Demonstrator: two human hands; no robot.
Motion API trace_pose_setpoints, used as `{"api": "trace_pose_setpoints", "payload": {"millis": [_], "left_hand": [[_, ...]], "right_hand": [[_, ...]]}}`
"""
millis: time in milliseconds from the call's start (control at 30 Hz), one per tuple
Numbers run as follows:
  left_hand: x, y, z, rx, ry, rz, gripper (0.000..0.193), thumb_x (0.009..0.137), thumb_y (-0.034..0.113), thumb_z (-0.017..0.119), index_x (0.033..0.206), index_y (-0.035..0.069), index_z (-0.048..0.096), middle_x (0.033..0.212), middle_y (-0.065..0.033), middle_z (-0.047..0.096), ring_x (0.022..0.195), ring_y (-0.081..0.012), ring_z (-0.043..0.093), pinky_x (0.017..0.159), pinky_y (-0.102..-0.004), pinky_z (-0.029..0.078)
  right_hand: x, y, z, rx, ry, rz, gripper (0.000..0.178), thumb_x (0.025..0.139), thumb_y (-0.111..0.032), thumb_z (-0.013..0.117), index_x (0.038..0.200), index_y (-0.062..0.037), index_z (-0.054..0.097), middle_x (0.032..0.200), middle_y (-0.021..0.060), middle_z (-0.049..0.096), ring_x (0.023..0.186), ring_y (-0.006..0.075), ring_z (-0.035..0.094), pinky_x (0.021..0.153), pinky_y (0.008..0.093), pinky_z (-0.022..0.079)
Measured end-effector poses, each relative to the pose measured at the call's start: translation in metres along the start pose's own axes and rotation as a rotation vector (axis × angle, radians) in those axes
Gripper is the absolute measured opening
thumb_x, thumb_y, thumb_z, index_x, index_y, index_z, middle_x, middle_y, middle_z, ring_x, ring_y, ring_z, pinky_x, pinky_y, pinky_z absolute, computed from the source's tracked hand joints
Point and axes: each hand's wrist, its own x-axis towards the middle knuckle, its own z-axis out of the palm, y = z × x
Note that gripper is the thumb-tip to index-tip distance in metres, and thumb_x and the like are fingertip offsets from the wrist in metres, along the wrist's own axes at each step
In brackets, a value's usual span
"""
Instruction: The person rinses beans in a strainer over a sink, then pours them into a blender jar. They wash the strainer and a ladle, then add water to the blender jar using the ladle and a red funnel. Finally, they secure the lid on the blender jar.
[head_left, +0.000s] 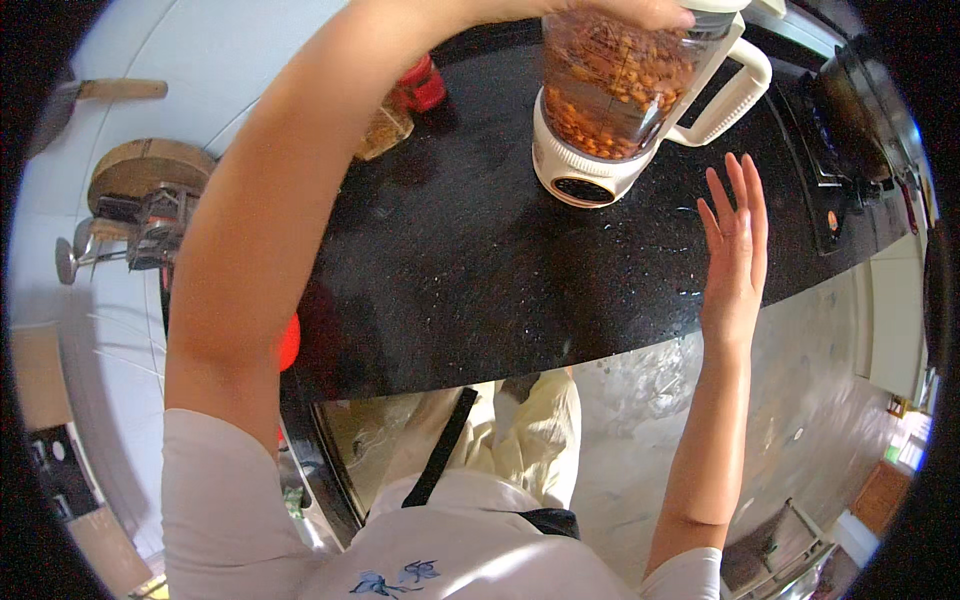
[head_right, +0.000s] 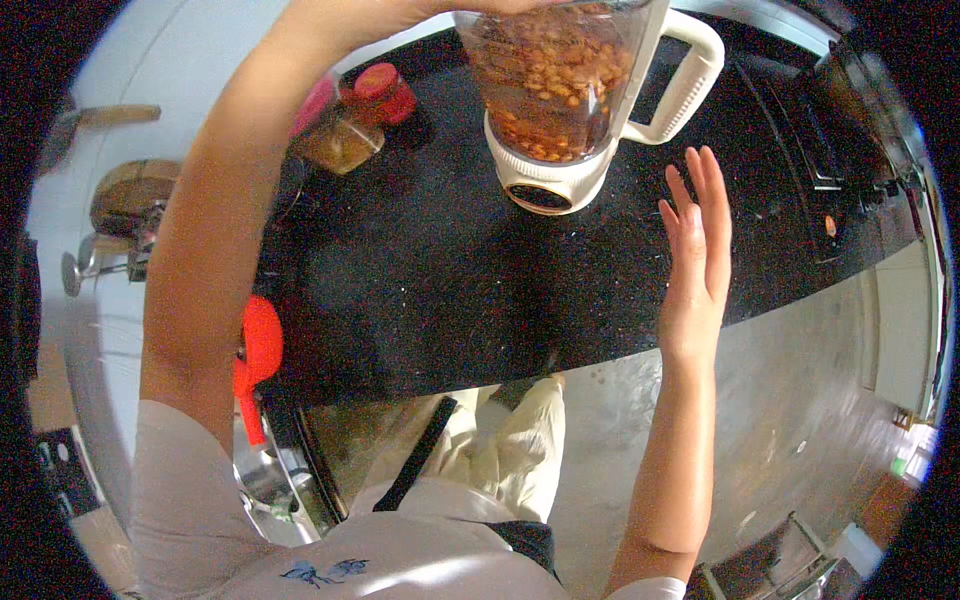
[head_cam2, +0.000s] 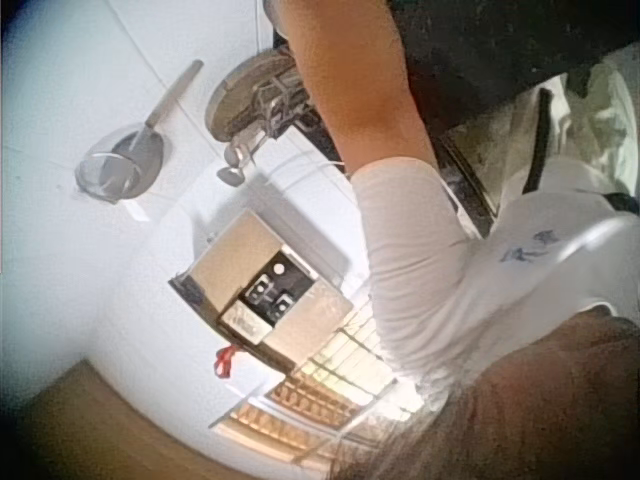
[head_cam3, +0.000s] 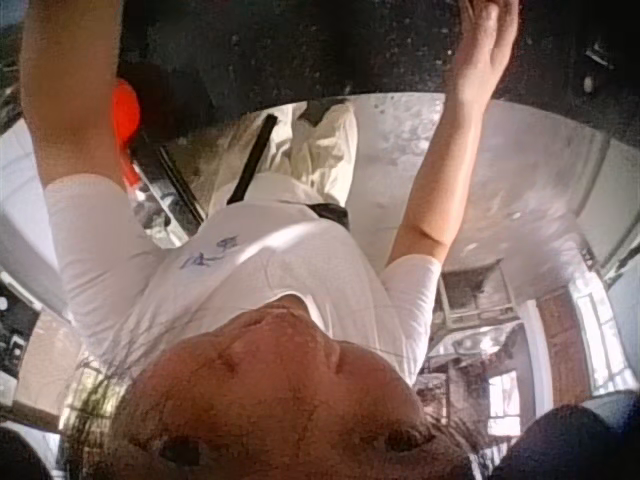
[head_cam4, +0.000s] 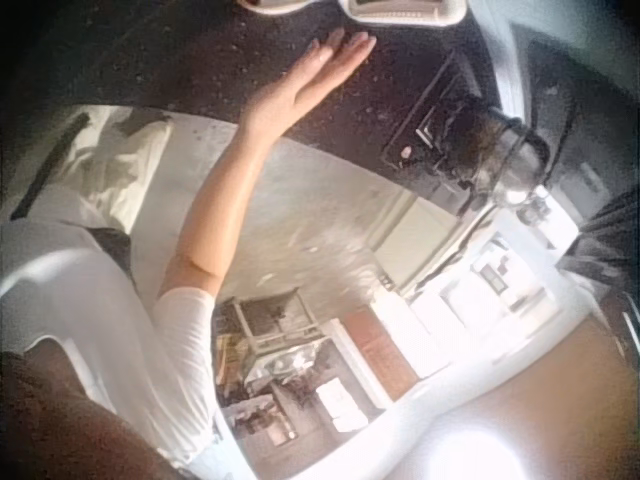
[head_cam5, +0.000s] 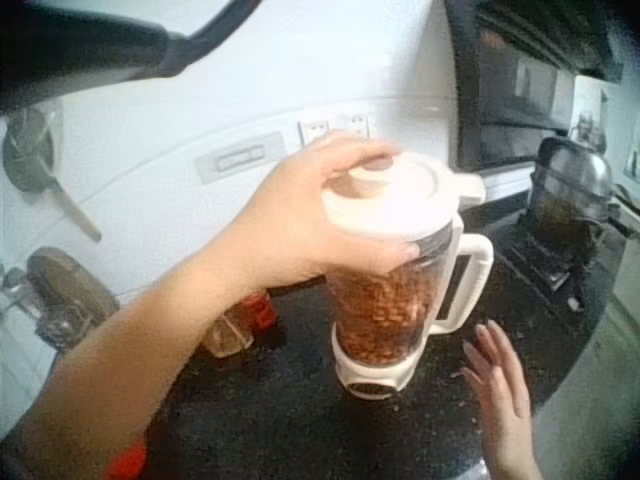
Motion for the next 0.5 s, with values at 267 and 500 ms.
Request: {"api": "trace_pose_setpoints", "payload": {"millis": [267, 500], "left_hand": [[-0.059, 0.035, -0.002, -0.212, 0.024, 0.214, 0.070, 0.053, 0.025, 0.087, 0.113, 0.007, 0.056, 0.122, -0.0146, 0.055, 0.114, -0.0318, 0.053, 0.095, -0.0419, 0.046], [-0.211, 0.078, -0.029, -1.365, -0.200, -0.895, 0.062, 0.090, 0.039, 0.058, 0.135, 0.000, 0.041, 0.123, -0.0105, 0.054, 0.113, -0.0172, 0.053, 0.095, -0.0314, 0.044]], "right_hand": [[-0.041, -0.080, 0.000, -0.013, 0.046, -0.058, 0.095, 0.079, -0.055, 0.066, 0.145, -0.0016, 0.023, 0.147, 0.0171, 0.031, 0.133, 0.0301, 0.034, 0.108, 0.0445, 0.030], [-0.086, -0.094, 0.051, 0.156, -0.453, 0.230, 0.061, 0.091, -0.039, 0.060, 0.133, 0.0020, 0.043, 0.130, 0.0162, 0.050, 0.125, 0.0250, 0.044, 0.105, 0.0378, 0.033]]}}
